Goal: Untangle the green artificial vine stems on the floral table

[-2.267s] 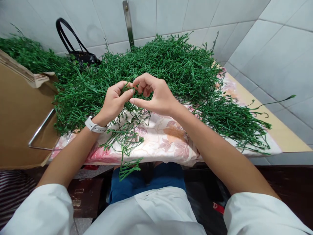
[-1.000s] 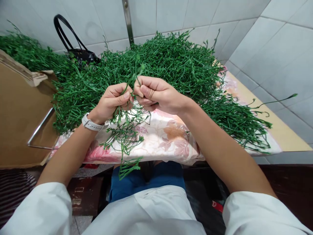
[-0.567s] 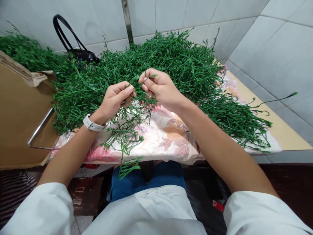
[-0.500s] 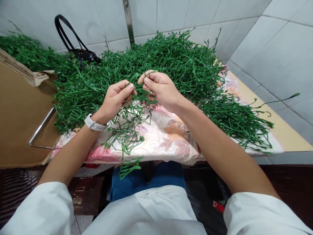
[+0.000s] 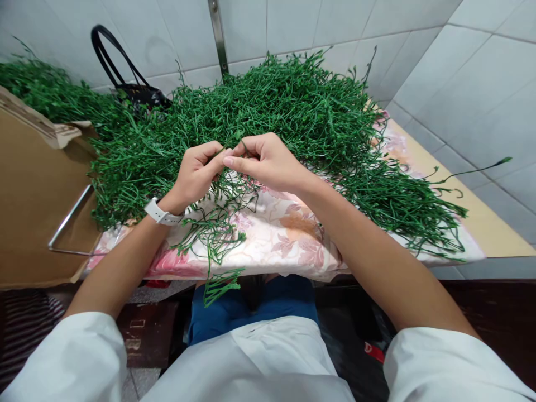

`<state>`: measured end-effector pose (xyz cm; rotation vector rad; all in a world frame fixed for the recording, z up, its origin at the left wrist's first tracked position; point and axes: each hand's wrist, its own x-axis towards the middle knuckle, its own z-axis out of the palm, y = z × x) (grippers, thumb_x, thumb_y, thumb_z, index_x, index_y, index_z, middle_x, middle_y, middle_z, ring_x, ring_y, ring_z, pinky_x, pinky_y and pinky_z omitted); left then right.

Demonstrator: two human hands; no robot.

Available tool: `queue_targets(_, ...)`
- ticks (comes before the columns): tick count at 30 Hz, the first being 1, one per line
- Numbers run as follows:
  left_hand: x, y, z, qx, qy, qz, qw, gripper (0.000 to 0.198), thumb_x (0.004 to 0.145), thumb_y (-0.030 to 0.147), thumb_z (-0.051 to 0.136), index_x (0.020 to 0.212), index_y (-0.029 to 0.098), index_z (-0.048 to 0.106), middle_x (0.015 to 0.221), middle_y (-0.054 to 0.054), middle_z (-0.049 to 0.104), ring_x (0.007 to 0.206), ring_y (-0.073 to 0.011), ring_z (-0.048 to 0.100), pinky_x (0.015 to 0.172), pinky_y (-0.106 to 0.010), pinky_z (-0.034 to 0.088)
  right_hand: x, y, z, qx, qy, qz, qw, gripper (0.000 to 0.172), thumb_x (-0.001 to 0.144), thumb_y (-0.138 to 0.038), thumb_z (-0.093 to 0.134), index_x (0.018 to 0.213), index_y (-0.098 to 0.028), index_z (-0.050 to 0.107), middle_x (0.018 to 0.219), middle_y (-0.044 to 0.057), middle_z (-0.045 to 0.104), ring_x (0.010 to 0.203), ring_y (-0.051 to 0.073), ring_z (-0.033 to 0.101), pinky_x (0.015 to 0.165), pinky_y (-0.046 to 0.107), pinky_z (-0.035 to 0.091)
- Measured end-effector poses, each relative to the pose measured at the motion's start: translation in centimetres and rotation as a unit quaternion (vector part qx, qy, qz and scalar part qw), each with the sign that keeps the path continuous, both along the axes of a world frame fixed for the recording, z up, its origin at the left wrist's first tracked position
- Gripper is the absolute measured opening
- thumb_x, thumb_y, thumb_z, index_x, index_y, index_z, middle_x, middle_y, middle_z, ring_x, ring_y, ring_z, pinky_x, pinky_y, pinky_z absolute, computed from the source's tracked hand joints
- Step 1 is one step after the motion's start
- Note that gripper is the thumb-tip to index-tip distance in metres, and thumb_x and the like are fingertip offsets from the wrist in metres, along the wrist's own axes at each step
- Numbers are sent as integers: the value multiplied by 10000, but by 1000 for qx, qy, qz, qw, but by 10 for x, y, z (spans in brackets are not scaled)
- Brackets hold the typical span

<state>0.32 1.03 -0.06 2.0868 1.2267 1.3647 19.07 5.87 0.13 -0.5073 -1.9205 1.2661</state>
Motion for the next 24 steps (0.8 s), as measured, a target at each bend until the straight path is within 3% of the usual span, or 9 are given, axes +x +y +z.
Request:
queue_targets(6, -2, 1, 1, -33, -9, -30, 999, 692, 926, 809, 556, 610, 207, 426, 572, 21, 409, 582, -120, 374, 577, -301, 328, 0, 3, 0, -7, 2, 24, 1000, 334, 847, -357, 859, 705, -151, 639, 603, -41, 485, 583, 74, 363, 531, 267, 251)
queue_targets(10, -2, -1, 4, -53, 6, -64, 997, 664, 928, 790, 574, 635, 202, 479, 573, 25, 431, 574, -115, 391, 570, -290, 328, -2, 2, -1, -14, 17, 44, 999, 200, 847, -202, 715, 685, -158, 606, 580, -56, 453, 554, 64, 346, 527, 252, 250)
queue_targets(14, -1, -4, 10, -75, -1, -113, 991, 633, 930, 731, 634, 633, 188, 501, 574, 32, 434, 556, -93, 376, 560, -279, 307, -3, 0, -1, -24, 16, 80, 996, 252, 820, -161, 638, 598, -183, 520, 508, -77, 362, 481, 48, 287, 468, 237, 204)
queue_targets(19, -1, -12, 13, -205, -65, -202, 955, 623, 851, 749, 719, 647, 194, 527, 561, 26, 456, 517, -90, 400, 499, -270, 314, -1, -1, 2, -111, 18, 182, 977, 280, 778, -201, 665, 553, -197, 498, 463, -70, 362, 414, 47, 273, 391, 216, 207)
queue_targets(22, -5, -13, 13, -218, -127, -187, 950, 634, 846, 736, 736, 657, 209, 439, 579, 34, 425, 492, -83, 410, 481, -267, 356, 3, -5, 8, -152, 25, 251, 956, 344, 804, -249, 703, 556, -202, 470, 469, -70, 330, 423, 45, 260, 398, 207, 217)
queue_targets(24, -9, -9, 13, -173, -154, -128, 964, 599, 914, 719, 670, 699, 218, 422, 616, 32, 431, 494, -81, 438, 490, -261, 399, 5, -7, 12, -174, 35, 260, 949, 389, 828, -292, 716, 568, -210, 438, 485, -74, 291, 432, 45, 246, 405, 206, 209)
